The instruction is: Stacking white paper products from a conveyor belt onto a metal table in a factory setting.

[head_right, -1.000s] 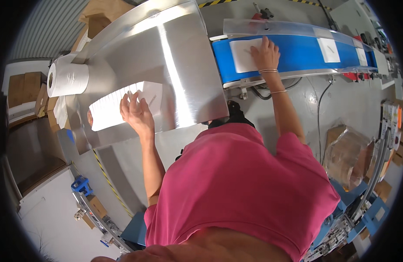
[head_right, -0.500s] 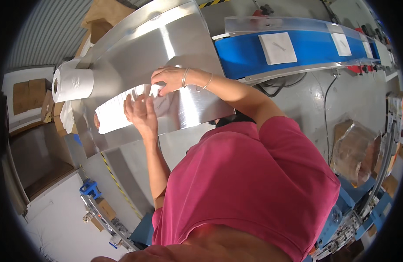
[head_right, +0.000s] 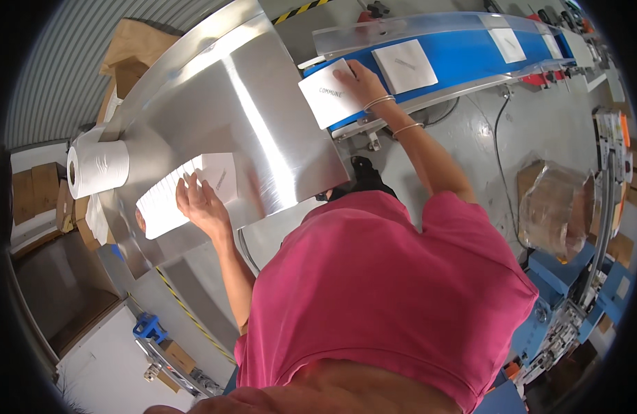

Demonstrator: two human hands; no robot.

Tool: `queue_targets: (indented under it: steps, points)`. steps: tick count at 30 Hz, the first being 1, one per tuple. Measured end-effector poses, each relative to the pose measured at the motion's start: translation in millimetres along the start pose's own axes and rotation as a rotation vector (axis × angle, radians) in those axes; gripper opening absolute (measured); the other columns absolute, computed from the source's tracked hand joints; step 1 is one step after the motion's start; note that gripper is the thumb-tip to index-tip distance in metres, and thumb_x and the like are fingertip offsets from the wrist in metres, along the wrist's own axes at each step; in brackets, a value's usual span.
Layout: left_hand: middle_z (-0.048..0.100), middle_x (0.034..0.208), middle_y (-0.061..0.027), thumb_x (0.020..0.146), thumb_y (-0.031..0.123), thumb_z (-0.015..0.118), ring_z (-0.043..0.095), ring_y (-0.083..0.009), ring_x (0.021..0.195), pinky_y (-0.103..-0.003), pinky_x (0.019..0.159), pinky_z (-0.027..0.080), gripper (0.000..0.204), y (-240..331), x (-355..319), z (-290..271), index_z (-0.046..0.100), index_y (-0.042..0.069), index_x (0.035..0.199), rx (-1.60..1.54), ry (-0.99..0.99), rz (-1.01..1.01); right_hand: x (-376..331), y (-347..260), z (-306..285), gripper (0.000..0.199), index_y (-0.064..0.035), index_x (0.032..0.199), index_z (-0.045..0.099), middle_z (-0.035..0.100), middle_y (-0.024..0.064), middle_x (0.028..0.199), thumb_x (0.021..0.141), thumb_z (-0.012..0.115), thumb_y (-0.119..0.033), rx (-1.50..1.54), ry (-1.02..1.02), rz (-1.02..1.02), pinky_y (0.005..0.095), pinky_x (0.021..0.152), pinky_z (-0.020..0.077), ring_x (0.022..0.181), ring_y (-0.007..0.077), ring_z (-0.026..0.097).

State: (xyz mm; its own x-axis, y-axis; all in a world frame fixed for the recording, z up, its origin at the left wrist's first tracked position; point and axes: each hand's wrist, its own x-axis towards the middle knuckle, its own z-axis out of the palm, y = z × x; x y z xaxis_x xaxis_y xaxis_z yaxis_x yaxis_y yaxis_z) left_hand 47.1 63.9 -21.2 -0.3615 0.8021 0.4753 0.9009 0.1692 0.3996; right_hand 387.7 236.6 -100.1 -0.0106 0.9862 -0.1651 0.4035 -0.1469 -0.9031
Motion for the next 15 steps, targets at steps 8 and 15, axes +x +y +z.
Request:
queue_targets:
  steps: [8,15]
  points:
    - [0.049,0.124,-0.016,0.076,0.001,0.066,0.044,-0.0363,0.118,-0.047,0.093,0.039,0.037,-11.3,-0.1,0.7,0.062,0.013,0.11,-0.005,0.021,0.003,-0.4,-22.4,-1.3,0.062,-0.0035,0.129,0.043,0.057,0.0184,0.115,0.079,0.069,-0.028,-1.03,0.642,-0.449,0.0427,0.091,0.0409,0.105,0.0351,0.054]
    - [0.048,0.129,-0.0135,0.074,0.001,0.066,0.037,-0.038,0.125,-0.051,0.101,0.027,0.038,-4.5,3.4,-2.7,0.062,0.017,0.109,0.03,0.003,0.053,-29.9,-99.4,112.7,0.05,-0.0107,0.12,0.052,0.054,0.0106,0.117,0.073,0.071,-0.011,-0.179,-0.519,-0.726,0.0371,0.094,0.0428,0.109,0.0295,0.052]
